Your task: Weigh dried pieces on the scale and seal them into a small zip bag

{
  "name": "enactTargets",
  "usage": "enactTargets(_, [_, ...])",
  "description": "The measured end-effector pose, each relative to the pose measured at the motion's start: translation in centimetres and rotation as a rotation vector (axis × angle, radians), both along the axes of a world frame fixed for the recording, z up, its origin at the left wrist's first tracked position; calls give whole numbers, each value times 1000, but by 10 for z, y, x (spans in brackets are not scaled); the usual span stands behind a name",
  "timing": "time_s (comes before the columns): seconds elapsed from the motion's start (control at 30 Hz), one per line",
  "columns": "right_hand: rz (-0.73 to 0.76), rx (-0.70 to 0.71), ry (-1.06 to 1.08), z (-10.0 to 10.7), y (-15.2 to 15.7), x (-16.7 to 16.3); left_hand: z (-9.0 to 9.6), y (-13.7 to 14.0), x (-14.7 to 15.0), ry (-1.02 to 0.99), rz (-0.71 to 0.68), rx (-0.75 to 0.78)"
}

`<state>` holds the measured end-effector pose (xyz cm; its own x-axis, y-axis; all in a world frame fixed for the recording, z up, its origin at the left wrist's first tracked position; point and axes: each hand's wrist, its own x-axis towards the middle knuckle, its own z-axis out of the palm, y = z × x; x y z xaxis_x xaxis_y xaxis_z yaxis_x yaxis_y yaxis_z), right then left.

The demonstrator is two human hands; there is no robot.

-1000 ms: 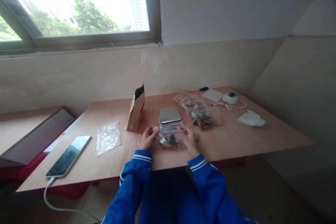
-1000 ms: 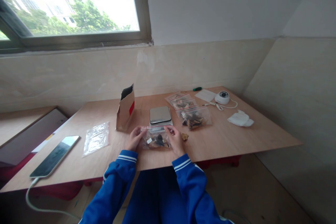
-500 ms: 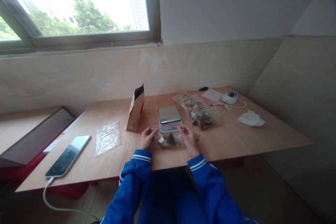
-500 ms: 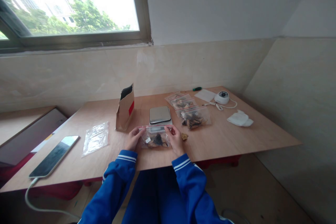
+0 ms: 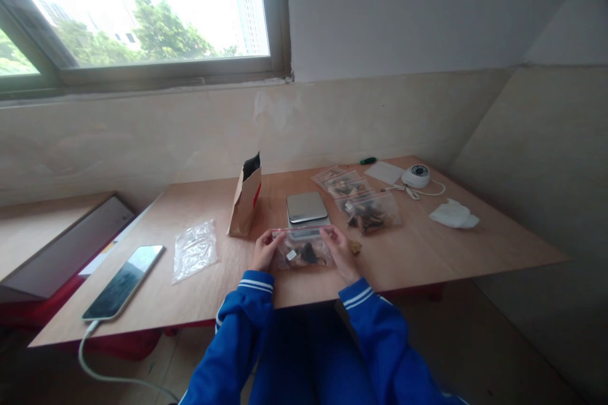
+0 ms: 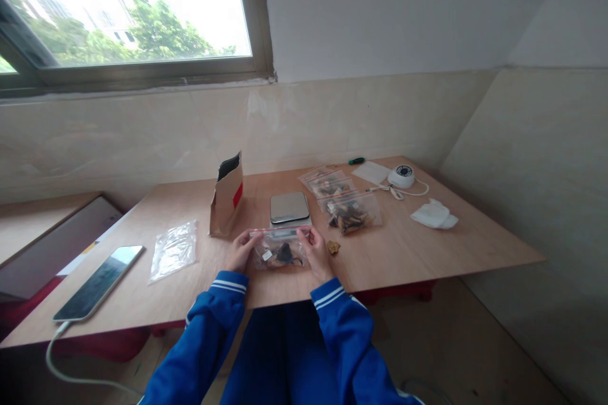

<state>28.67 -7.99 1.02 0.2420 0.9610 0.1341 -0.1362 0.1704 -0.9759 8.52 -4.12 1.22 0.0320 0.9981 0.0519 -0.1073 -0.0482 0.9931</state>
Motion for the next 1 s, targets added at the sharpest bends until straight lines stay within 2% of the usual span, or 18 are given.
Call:
enactTargets(0.13, [86,-30,59,0,-1,-1,1,-2,2,-97,-56,-47])
enactTargets(0.3, [-5,-43,-20,-8,4,-2,2,-3,3,-103,-122,-70])
enactTargets(0.6, [-41,-17,-141,-10,5,-2,5,-5,4,-35,-77,-84])
enactTargets(1.0, [-53,20,-149,1,-1,-4,8,-6,3,10,-12,-59])
